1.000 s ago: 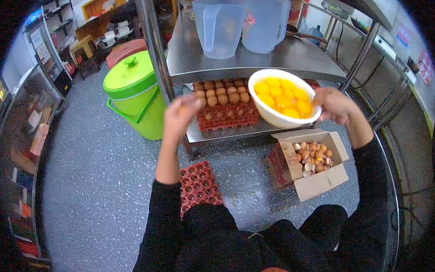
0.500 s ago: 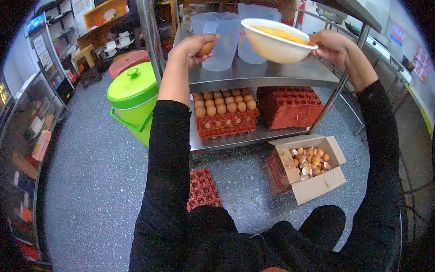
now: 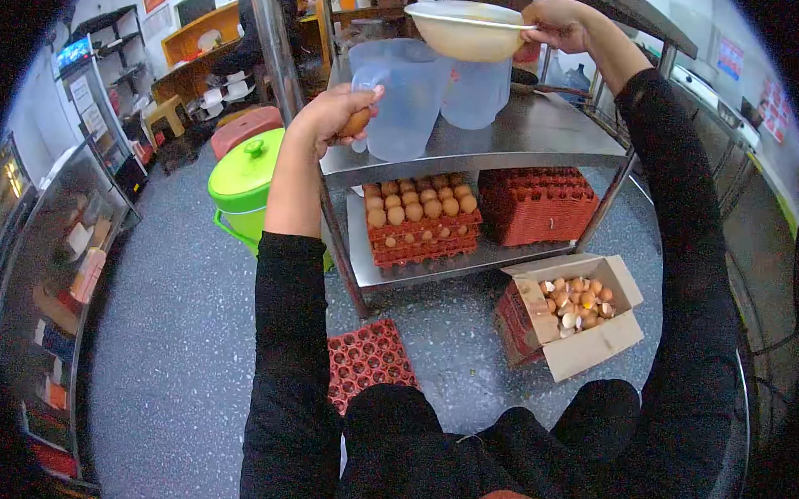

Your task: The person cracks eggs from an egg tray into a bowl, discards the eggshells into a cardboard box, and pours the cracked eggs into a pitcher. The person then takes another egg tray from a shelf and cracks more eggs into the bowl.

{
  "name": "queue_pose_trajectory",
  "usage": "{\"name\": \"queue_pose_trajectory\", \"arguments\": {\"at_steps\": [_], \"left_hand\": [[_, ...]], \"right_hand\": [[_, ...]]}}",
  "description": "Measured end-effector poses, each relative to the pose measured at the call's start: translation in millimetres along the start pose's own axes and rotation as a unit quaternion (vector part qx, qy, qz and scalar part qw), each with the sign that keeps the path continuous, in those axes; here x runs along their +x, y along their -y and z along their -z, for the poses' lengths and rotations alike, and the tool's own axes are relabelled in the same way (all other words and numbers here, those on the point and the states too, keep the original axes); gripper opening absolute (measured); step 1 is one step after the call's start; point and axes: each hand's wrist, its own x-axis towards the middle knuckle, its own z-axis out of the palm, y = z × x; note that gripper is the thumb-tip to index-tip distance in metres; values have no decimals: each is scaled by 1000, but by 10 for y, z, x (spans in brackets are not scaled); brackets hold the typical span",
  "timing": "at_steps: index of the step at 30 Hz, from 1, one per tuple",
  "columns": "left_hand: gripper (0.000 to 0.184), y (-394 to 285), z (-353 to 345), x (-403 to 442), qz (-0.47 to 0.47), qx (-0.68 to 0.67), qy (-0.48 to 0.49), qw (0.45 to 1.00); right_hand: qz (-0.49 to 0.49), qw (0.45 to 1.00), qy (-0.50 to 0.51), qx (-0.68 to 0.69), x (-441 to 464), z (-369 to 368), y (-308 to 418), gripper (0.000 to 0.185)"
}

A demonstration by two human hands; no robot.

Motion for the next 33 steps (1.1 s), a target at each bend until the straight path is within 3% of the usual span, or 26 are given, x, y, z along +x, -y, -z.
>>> {"name": "queue_pose_trajectory", "arguments": {"at_steps": [4, 20, 24, 25, 26, 27, 28, 33], "left_hand": [[39, -65, 18, -9, -34, 18, 31, 999], [29, -198, -56, 60, -38, 117, 17, 992], [32, -238, -28, 97, -16, 100, 46, 994], [34, -224, -15, 137, -11, 80, 52, 995], [34, -205, -3, 177, -10, 81, 52, 995], [35, -207, 3, 186, -15, 70, 55, 996], [36, -202, 5, 193, -19, 59, 58, 996], [36, -153, -33, 325, 6, 47, 20, 999]], "right_hand": [[22, 988, 74, 131, 262, -73, -32, 22], [60, 993, 96, 35, 912, -402, -73, 24], [88, 993, 79, 1, 1119, -432, -79, 25], [45, 994, 76, -61, 1163, -432, -84, 33], [92, 988, -6, -127, 1233, -415, -85, 38], [93, 988, -6, -125, 1206, -412, -44, 38], [129, 987, -91, -18, 1160, -409, -11, 38], [-6, 996, -79, -43, 1258, -176, 324, 25]]}}
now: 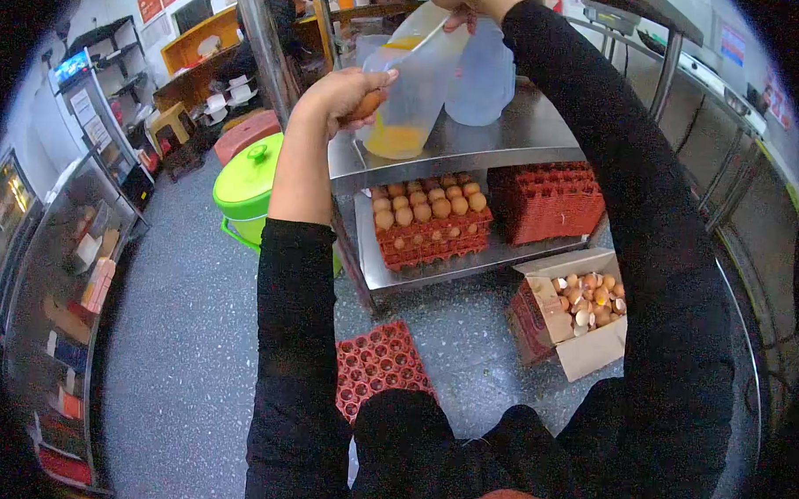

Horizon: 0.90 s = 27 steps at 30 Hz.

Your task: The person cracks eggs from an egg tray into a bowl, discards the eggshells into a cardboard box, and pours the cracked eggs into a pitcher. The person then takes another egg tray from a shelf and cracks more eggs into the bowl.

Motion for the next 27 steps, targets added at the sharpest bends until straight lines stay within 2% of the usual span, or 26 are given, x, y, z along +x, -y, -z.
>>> {"name": "queue_pose_trajectory", "arguments": {"at_steps": [4, 9, 12, 17, 21, 23, 27], "left_hand": [[35, 14, 18, 0, 34, -16, -11, 999], [36, 146, 31, -4, 42, -58, -35, 997], [37, 229, 69, 32, 35, -76, -21, 996], [36, 424, 57, 164, 2, -104, -22, 994], [35, 425, 41, 161, -10, -108, -36, 993], [34, 464, 37, 173, -15, -108, -38, 993], [34, 509, -8, 133, -39, -106, -66, 991]], "right_hand": [[-112, 992, -18, -57, 251, 146, 296, 17], [-174, 978, -42, -104, 533, 199, 534, 16], [-171, 977, -72, -103, 614, 149, 591, 15], [-130, 936, -326, -1, 326, -101, 553, 14], [-102, 923, -365, 67, -69, 45, 737, 16], [-115, 945, -305, 37, -101, 66, 742, 18], [-84, 930, -357, -19, -84, 37, 649, 21]]}}
